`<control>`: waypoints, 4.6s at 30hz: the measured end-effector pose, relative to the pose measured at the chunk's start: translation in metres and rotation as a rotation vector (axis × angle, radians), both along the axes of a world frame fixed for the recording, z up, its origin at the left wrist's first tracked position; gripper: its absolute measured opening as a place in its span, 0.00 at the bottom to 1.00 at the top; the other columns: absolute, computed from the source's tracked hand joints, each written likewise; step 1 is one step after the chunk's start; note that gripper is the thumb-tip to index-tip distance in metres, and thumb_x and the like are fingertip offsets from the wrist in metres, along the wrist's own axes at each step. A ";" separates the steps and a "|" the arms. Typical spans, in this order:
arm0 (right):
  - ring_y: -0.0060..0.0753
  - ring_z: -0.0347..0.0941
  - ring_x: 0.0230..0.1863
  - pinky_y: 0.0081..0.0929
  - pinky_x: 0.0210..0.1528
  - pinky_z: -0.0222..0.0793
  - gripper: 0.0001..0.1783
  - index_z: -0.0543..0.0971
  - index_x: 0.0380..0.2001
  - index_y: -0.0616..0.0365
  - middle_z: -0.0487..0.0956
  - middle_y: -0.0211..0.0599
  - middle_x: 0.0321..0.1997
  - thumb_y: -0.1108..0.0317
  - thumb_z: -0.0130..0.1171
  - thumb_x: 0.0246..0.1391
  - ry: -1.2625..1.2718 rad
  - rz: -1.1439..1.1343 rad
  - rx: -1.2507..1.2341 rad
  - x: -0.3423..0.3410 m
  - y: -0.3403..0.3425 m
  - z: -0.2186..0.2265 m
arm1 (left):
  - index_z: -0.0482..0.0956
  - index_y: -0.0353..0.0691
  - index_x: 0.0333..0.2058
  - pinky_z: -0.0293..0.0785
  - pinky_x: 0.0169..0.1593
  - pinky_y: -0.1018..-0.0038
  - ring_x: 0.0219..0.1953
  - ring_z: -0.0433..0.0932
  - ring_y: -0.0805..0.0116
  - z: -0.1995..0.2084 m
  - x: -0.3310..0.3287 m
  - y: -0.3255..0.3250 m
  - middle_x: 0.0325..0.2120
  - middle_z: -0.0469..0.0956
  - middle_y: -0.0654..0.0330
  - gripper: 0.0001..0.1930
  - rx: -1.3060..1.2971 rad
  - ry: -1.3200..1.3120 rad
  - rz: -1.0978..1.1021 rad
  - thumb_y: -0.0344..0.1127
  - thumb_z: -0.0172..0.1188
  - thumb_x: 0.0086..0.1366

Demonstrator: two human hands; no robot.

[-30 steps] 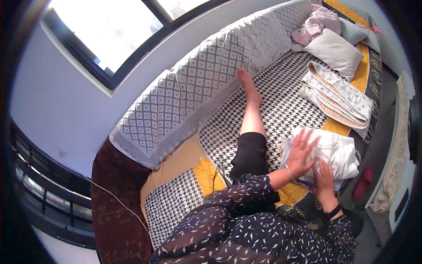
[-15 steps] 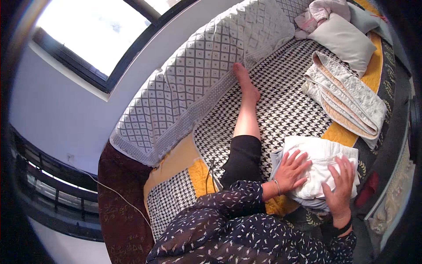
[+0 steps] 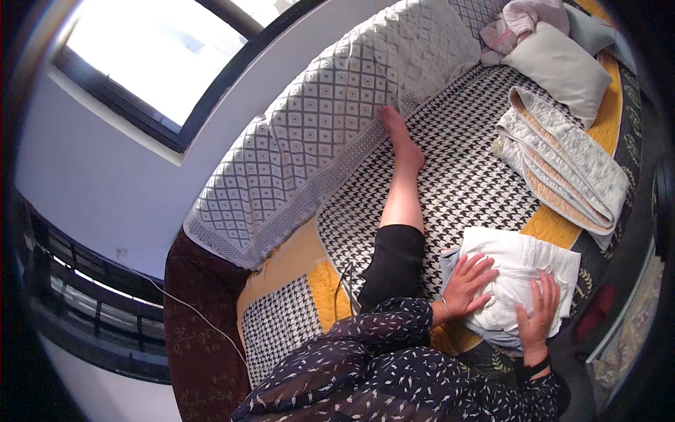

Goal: The recorder is sitting on a sofa and folding various articles of clothing and towels into a pile.

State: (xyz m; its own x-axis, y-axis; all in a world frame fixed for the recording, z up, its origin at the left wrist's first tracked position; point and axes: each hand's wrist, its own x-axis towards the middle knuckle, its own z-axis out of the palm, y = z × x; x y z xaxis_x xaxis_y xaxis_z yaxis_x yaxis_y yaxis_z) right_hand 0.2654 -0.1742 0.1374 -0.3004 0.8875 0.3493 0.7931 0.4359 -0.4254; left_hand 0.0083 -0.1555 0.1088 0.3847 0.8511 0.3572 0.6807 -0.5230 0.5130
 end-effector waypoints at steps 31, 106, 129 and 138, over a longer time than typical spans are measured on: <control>0.26 0.75 0.49 0.23 0.52 0.69 0.20 0.74 0.50 0.63 0.79 0.36 0.47 0.70 0.61 0.54 0.559 -0.503 -0.541 0.085 -0.199 -0.028 | 0.65 0.33 0.59 0.53 0.66 0.62 0.64 0.58 0.51 -0.058 -0.058 0.014 0.60 0.61 0.46 0.32 0.208 -0.342 0.317 0.42 0.64 0.59; 0.28 0.76 0.45 0.30 0.46 0.76 0.20 0.72 0.52 0.58 0.78 0.31 0.47 0.64 0.59 0.57 1.367 -0.378 -0.952 0.005 0.004 -0.012 | 0.55 0.33 0.63 0.75 0.47 0.68 0.46 0.77 0.63 0.018 -0.113 0.097 0.48 0.75 0.53 0.34 -0.992 -0.906 0.158 0.30 0.60 0.61; 0.26 0.77 0.42 0.26 0.44 0.75 0.20 0.72 0.51 0.59 0.78 0.32 0.46 0.66 0.60 0.56 1.490 -0.267 -0.792 0.004 0.021 -0.028 | 0.74 0.31 0.48 0.78 0.38 0.72 0.36 0.80 0.65 0.037 -0.102 0.143 0.39 0.80 0.55 0.18 -1.038 -0.700 0.136 0.33 0.61 0.61; 0.17 0.69 0.39 0.22 0.38 0.62 0.21 0.77 0.44 0.50 0.76 0.21 0.38 0.49 0.61 0.54 1.194 -0.453 -0.864 0.014 0.001 -0.049 | 0.75 0.27 0.43 0.73 0.36 0.75 0.33 0.77 0.68 -0.032 -0.128 0.165 0.35 0.79 0.56 0.25 -0.925 -0.502 0.299 0.48 0.62 0.60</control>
